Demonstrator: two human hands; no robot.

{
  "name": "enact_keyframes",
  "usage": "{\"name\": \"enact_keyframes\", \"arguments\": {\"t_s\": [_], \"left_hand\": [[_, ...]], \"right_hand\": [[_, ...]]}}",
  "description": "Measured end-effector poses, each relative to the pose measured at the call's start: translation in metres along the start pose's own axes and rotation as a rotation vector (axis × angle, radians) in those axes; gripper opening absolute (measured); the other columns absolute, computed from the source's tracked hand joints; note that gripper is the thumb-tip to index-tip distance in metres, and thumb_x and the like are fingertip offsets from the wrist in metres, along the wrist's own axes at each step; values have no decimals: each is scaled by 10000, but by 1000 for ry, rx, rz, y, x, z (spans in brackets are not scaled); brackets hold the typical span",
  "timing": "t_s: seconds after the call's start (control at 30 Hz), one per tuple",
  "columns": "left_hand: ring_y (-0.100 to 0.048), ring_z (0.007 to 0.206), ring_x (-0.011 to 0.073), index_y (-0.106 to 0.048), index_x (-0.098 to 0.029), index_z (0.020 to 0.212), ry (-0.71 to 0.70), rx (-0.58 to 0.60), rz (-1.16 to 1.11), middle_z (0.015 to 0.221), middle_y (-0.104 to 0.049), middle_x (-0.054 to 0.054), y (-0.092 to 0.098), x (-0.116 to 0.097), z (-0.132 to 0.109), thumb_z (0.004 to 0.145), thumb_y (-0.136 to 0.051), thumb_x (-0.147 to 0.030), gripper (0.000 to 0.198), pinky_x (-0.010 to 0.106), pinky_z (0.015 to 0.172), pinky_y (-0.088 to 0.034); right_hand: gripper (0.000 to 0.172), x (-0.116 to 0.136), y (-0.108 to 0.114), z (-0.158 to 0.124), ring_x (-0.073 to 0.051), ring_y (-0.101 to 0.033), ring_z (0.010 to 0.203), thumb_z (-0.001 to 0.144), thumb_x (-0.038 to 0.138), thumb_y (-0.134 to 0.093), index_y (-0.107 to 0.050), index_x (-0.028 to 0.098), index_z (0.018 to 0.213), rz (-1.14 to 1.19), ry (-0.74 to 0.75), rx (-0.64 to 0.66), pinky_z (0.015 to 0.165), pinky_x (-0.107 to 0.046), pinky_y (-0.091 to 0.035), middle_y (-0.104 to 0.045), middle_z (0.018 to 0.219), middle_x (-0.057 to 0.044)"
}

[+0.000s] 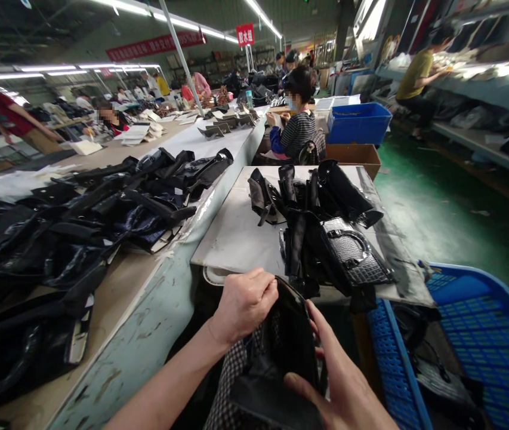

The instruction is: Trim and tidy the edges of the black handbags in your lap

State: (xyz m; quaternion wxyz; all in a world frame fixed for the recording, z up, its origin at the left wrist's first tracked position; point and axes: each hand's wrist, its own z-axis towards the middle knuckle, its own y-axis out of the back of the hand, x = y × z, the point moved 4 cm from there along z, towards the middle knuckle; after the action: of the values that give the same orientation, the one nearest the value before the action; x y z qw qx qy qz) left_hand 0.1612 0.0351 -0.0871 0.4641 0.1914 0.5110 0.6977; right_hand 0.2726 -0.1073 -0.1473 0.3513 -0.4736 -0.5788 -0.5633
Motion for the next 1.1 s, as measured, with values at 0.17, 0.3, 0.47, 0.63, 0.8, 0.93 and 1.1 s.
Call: {"name": "enact_keyframes", "arguments": {"t_s": [0.17, 0.3, 0.47, 0.63, 0.8, 0.93, 1.1], "left_hand": [[-487, 539, 103, -545, -179, 647, 233, -89, 14, 593, -499, -24, 37, -1, -40, 931, -453, -170, 298, 251, 541, -339], [-473, 498, 112, -532, -197, 678, 361, -28, 123, 608, -488, -34, 58, -8, -64, 915, -484, -212, 242, 268, 494, -326], [-605, 978, 237, -535, -216, 1151, 288, 40, 76, 1107, -582, 66, 68, -6, -57, 798, -689, -244, 386, 337, 785, -517], [-576, 1088, 222, -548, -213, 902, 115, 258, -167, 1225, -566, 50, 51, -7, -37, 799, -712, -188, 195, 349, 906, -511], [-617, 997, 216, -599, -180, 883, -37, 294, -115, 1111, -655, 39, 29, -8, -25, 888, -612, -201, 25, 372, 855, -509], [-629, 931, 186, -635, -176, 822, -122, 267, -178, 1050, -690, 27, 21, -2, -17, 943, -533, -223, 166, 339, 822, -495], [-634, 934, 155, -639, -176, 820, -148, 205, -277, 1066, -705, 14, 16, 7, -15, 940, -540, -185, 156, 301, 800, -471]], "right_hand": [[591, 1, 2, 18, -267, -527, 1265, 882, 338, -594, -401, 257, 1434, 352, -28, 261, 1036, -423, -454, -519, 1425, -92], [534, 2, 10, 42, -264, -574, 1206, 822, 340, -688, -546, 255, 1331, 572, -72, 493, 1040, -417, -440, -630, 1304, -40], [544, 9, 9, 47, -280, -582, 1193, 811, 350, -694, -560, 228, 1324, 587, -130, 554, 1047, -446, -428, -673, 1228, -35], [524, 8, 8, 45, -264, -600, 1166, 827, 337, -689, -559, 254, 1328, 593, -159, 509, 1020, -422, -453, -672, 1227, -27], [579, -1, 7, 50, -270, -566, 1208, 812, 414, -709, -545, 237, 1338, 537, -75, 461, 1056, -443, -418, -635, 1283, -43], [763, -1, 7, 49, -272, -594, 1163, 715, 401, -805, -483, 238, 1387, 513, -54, 456, 1024, -418, -452, -620, 1304, -54], [560, -5, 8, 49, -261, -639, 1102, 832, 332, -684, -523, 236, 1359, 239, 26, 359, 939, -383, -521, -666, 1249, -52]]}}
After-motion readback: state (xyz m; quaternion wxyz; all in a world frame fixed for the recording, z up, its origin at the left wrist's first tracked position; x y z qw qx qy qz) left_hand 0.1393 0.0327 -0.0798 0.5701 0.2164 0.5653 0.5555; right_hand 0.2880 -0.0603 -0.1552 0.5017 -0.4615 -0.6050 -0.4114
